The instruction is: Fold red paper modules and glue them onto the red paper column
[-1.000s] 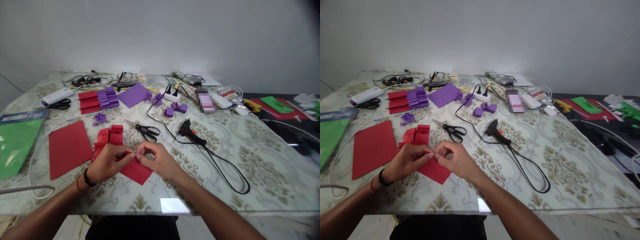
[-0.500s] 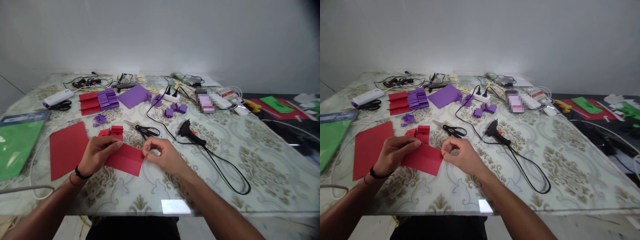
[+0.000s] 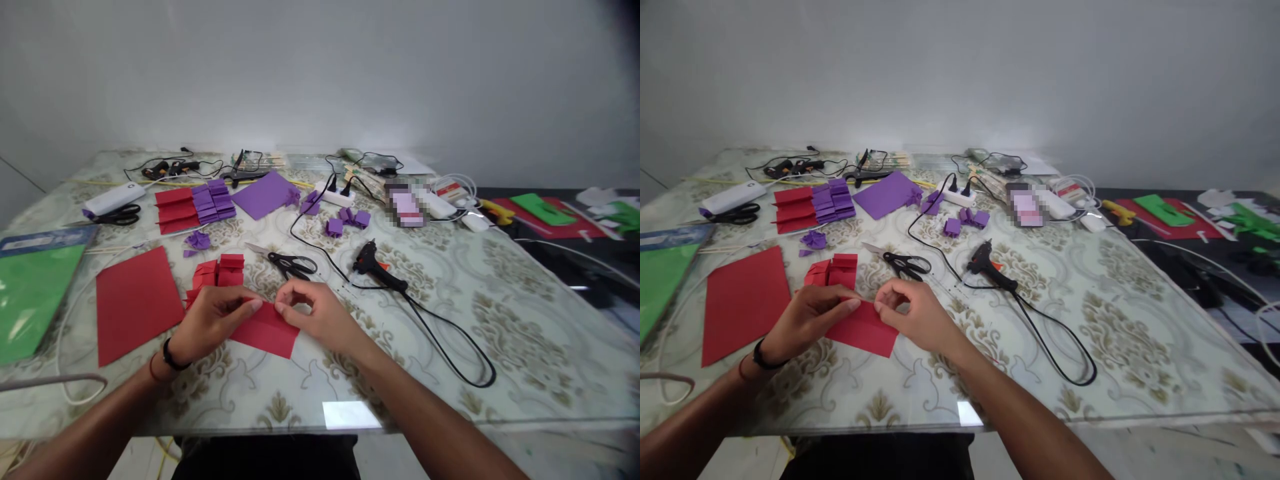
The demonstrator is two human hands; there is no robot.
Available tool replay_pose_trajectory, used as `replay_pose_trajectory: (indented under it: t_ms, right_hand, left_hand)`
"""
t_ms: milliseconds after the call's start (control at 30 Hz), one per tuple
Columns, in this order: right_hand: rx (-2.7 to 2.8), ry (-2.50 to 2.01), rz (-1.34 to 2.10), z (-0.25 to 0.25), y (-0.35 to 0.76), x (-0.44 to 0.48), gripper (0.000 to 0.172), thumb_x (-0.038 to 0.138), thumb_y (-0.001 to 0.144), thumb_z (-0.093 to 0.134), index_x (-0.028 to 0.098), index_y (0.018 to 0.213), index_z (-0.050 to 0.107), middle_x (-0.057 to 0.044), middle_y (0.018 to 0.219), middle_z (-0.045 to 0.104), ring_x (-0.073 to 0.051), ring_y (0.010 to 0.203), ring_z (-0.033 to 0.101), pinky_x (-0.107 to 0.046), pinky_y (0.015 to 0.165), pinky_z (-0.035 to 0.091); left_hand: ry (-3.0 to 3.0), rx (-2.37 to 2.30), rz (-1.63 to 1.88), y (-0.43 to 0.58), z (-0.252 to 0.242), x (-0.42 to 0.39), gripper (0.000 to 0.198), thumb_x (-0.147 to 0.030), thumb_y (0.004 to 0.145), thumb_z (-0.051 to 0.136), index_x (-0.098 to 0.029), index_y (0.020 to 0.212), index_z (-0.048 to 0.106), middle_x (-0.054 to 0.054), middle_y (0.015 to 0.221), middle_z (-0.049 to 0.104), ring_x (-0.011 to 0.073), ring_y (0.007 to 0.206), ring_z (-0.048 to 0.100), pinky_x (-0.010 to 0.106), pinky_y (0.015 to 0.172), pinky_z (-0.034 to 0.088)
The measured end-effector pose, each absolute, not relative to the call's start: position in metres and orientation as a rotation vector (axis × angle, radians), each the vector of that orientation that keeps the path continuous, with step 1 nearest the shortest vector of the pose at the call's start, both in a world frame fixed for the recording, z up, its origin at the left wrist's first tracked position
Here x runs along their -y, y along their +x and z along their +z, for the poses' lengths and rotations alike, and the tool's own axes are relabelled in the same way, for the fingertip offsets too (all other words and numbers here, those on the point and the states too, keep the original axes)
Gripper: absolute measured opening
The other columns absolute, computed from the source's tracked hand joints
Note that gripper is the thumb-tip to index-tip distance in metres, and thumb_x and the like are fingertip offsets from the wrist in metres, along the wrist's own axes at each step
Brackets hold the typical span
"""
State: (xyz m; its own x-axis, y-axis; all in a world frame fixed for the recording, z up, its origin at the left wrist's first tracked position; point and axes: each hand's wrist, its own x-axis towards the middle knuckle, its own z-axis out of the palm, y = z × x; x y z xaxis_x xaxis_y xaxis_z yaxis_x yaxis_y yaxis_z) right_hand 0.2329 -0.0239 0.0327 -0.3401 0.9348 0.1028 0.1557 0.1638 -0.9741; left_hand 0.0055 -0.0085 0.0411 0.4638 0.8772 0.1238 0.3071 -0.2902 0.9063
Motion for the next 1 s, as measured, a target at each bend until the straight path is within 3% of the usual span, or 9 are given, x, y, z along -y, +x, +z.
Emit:
replay_pose_trajectory:
  t_ms: [433, 1000]
  right_hand:
    - [1.727, -1.035, 1.233, 0.026, 0.225, 0.029, 0.008, 0.013, 0.077, 0.066, 0.02, 0.077, 0.066, 0.003, 0.073, 0.063, -0.014, 0.07, 0.058, -0.025, 0.069, 0.046]
    - [1.707, -1.048, 1.171, 0.036, 0.235, 0.025, 0.007, 0.014, 0.077, 0.065, 0.021, 0.075, 0.064, 0.003, 0.071, 0.061, -0.014, 0.068, 0.055, -0.026, 0.066, 0.043]
  left_hand:
    - [1.922, -0.967, 0.694, 0.011, 0.041, 0.014, 0.011, -0.02, 0.091, 0.067, -0.018, 0.088, 0.078, 0.002, 0.081, 0.079, 0.015, 0.073, 0.07, 0.022, 0.067, 0.053]
    - [1.866, -0.959, 0.841, 0.0, 0.046, 0.009, 0.012, -0.02, 0.091, 0.068, -0.016, 0.081, 0.073, 0.001, 0.07, 0.069, 0.0104, 0.06, 0.056, 0.019, 0.055, 0.045]
